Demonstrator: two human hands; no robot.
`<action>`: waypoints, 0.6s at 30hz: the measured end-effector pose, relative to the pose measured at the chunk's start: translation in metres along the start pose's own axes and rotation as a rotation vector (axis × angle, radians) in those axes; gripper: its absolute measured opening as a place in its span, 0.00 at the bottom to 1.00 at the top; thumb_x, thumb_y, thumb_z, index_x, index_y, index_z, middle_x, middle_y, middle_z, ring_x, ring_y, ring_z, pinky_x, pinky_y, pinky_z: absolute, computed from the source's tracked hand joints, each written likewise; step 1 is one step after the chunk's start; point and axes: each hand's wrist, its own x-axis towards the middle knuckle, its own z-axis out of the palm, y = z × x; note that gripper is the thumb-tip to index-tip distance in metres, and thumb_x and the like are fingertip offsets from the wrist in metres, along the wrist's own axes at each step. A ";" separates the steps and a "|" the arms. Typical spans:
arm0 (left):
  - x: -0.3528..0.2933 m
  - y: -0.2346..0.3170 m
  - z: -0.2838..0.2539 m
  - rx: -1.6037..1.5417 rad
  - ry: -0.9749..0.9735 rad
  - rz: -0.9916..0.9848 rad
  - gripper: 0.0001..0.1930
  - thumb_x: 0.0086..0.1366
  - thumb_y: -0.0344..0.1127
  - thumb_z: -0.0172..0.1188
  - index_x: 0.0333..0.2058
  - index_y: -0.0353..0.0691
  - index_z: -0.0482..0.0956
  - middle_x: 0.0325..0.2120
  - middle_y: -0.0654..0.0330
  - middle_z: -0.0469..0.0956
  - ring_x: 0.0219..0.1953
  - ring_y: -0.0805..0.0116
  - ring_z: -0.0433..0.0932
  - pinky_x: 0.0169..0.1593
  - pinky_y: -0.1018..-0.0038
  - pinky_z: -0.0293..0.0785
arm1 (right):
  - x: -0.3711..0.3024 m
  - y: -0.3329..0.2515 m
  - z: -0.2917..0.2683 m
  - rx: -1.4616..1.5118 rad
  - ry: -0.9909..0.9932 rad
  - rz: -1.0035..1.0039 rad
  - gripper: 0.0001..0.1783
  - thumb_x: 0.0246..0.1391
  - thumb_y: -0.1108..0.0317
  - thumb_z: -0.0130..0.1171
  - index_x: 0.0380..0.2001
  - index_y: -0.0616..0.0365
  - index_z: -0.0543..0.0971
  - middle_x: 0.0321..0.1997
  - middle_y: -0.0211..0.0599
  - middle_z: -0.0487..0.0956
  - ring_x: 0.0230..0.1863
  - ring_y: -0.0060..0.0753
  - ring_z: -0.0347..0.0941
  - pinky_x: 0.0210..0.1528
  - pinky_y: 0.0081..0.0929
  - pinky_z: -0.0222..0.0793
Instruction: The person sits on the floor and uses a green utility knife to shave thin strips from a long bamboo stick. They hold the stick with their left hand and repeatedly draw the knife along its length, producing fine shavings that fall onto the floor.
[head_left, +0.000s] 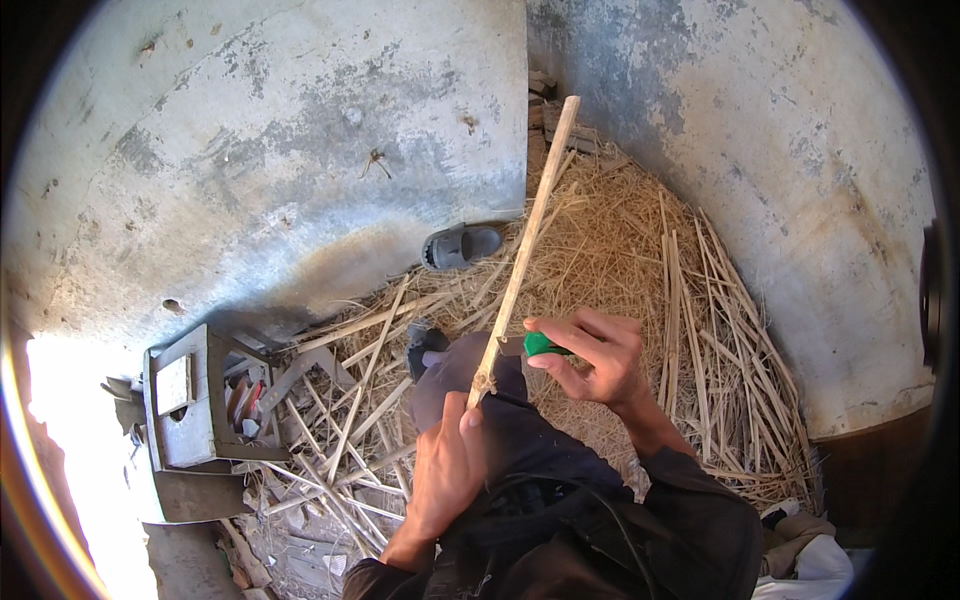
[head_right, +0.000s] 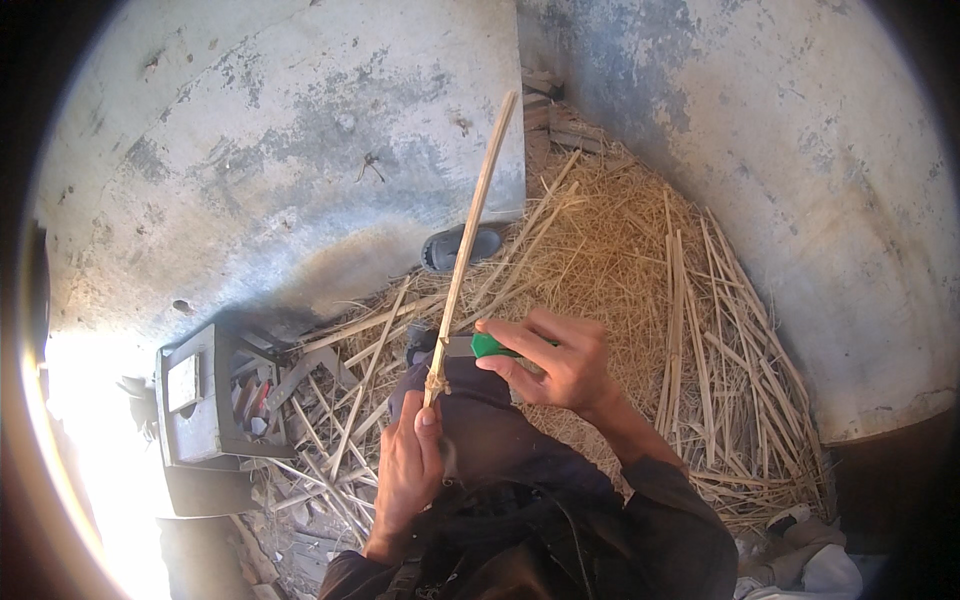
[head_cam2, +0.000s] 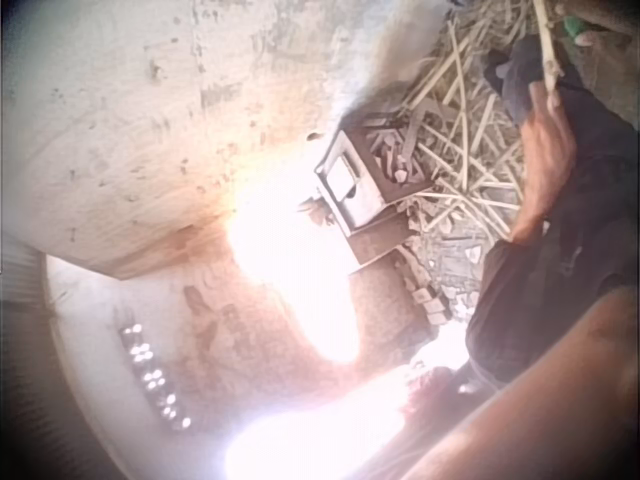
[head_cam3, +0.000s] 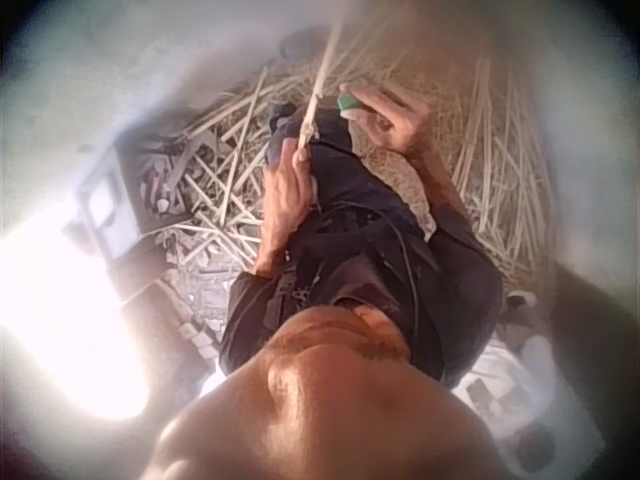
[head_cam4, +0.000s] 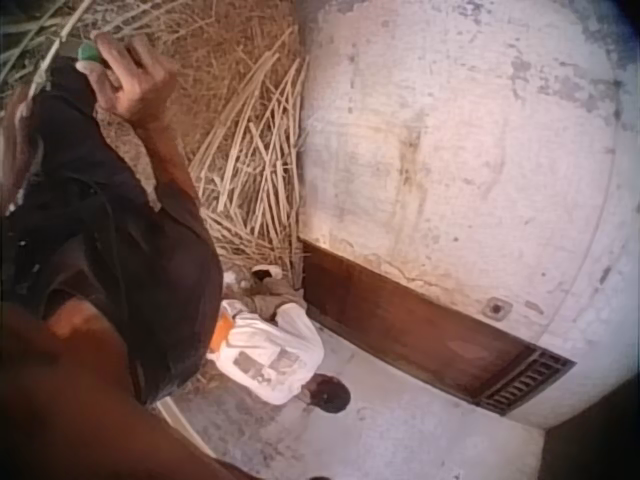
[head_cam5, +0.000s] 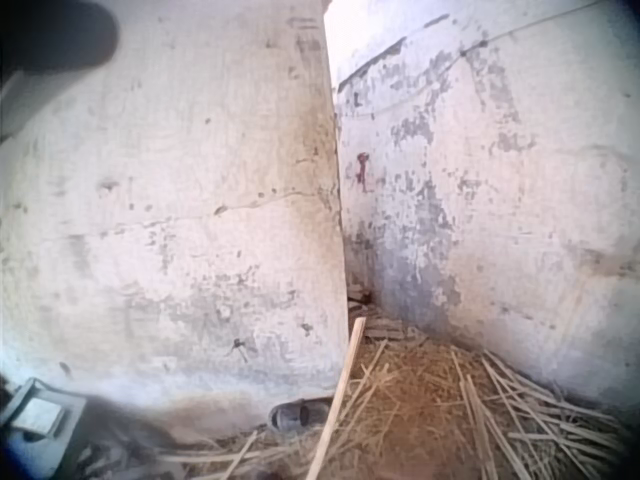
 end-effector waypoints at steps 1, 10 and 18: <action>-0.001 0.000 0.000 0.001 -0.004 -0.010 0.14 0.85 0.39 0.43 0.44 0.35 0.70 0.25 0.36 0.75 0.29 0.25 0.75 0.33 0.43 0.67 | 0.001 0.001 0.000 -0.002 0.018 -0.012 0.21 0.53 0.57 0.80 0.48 0.52 0.91 0.25 0.28 0.82 0.18 0.23 0.74 0.20 0.25 0.66; -0.004 -0.005 0.002 0.011 -0.008 0.047 0.09 0.84 0.35 0.46 0.46 0.35 0.70 0.25 0.36 0.77 0.30 0.25 0.76 0.33 0.42 0.68 | 0.007 0.017 -0.009 -0.020 0.080 0.064 0.21 0.54 0.58 0.79 0.48 0.56 0.91 0.26 0.33 0.83 0.19 0.23 0.74 0.20 0.25 0.67; -0.002 -0.001 -0.001 -0.028 -0.047 0.051 0.10 0.84 0.34 0.45 0.44 0.34 0.69 0.24 0.37 0.75 0.29 0.26 0.75 0.31 0.45 0.67 | -0.001 0.010 -0.006 0.051 0.033 0.007 0.22 0.54 0.57 0.79 0.49 0.54 0.91 0.23 0.30 0.80 0.18 0.23 0.72 0.20 0.24 0.66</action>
